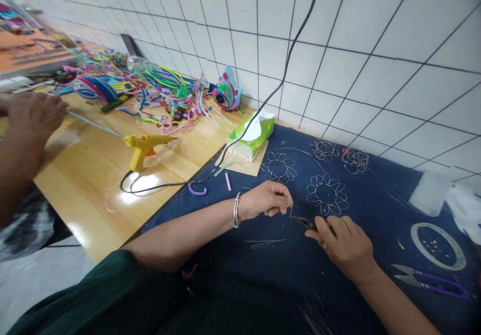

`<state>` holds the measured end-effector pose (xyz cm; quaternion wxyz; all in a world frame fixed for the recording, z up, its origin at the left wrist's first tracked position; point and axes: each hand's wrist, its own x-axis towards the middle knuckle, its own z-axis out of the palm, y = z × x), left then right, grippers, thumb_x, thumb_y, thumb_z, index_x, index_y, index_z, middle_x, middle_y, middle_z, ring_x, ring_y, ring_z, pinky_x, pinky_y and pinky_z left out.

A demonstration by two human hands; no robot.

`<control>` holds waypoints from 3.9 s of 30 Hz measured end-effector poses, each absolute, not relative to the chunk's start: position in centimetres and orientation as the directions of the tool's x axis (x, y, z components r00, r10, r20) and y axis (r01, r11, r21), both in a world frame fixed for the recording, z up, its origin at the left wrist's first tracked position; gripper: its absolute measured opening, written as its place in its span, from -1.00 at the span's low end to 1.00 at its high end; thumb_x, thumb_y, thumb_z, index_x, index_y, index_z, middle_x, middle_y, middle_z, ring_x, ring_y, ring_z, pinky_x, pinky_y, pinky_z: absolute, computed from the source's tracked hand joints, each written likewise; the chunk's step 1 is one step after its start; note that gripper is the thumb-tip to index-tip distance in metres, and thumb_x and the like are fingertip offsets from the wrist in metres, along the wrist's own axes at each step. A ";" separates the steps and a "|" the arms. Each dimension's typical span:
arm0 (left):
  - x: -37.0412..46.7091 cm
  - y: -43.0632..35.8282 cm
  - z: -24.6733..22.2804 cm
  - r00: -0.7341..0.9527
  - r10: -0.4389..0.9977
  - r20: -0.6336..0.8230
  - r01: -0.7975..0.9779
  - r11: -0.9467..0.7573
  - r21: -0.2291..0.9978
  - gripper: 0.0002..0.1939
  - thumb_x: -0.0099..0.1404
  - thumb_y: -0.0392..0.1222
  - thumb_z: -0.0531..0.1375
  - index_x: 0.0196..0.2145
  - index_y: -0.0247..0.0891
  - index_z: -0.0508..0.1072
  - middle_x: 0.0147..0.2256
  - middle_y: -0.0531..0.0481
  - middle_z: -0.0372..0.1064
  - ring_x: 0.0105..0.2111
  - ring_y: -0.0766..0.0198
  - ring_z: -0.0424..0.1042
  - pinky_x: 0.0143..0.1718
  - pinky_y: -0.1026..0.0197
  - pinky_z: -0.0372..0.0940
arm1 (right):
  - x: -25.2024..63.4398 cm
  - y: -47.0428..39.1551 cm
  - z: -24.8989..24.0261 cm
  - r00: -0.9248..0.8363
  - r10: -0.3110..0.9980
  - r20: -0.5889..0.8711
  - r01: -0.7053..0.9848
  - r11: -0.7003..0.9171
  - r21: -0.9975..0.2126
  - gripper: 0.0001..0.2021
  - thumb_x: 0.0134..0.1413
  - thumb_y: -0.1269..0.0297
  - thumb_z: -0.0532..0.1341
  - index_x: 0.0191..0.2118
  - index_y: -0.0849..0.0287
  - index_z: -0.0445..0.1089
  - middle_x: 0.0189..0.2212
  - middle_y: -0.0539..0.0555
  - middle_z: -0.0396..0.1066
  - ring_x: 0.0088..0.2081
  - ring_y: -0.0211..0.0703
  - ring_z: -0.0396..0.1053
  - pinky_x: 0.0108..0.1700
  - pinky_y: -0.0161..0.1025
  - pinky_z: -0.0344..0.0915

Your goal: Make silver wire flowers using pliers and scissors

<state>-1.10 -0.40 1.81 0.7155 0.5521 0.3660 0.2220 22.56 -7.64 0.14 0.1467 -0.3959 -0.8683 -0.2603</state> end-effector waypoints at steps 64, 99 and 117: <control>-0.5 -0.9 1.8 0.618 0.702 -0.354 0.120 0.361 0.925 -0.89 0.06 -0.24 0.13 -0.46 -0.36 0.36 -0.65 0.11 0.24 -0.78 0.55 0.00 -0.77 0.41 -0.17 | 21.5 -8.2 0.8 -0.679 0.538 0.500 0.734 0.516 0.441 -0.64 -0.09 0.04 0.22 -0.14 0.07 0.34 -0.41 0.07 0.35 -0.35 -0.16 0.21 -0.31 -0.21 0.09; -1.3 -1.1 3.5 0.752 0.630 0.195 0.362 -0.642 0.676 -0.84 0.25 -0.31 -0.01 -0.39 -0.33 0.35 -0.39 0.03 0.36 -0.39 0.40 0.31 -0.32 0.36 0.16 | 20.4 -9.0 1.2 -0.620 0.704 0.347 0.784 0.579 0.226 -0.73 0.06 0.10 0.13 -0.21 0.18 0.36 -0.53 0.00 0.28 -0.47 -0.30 0.22 -0.48 -0.30 -0.02; -1.7 -0.6 3.4 0.804 0.566 0.180 0.347 -0.694 0.631 -0.83 0.25 -0.31 -0.01 -0.34 -0.30 0.37 -0.34 0.02 0.38 -0.33 0.37 0.33 -0.29 0.36 0.16 | 20.1 -9.1 1.7 -0.554 0.780 0.292 0.831 0.542 0.127 -0.69 0.06 0.07 0.11 -0.17 0.18 0.34 -0.44 0.05 0.31 -0.38 -0.23 0.23 -0.37 -0.28 0.07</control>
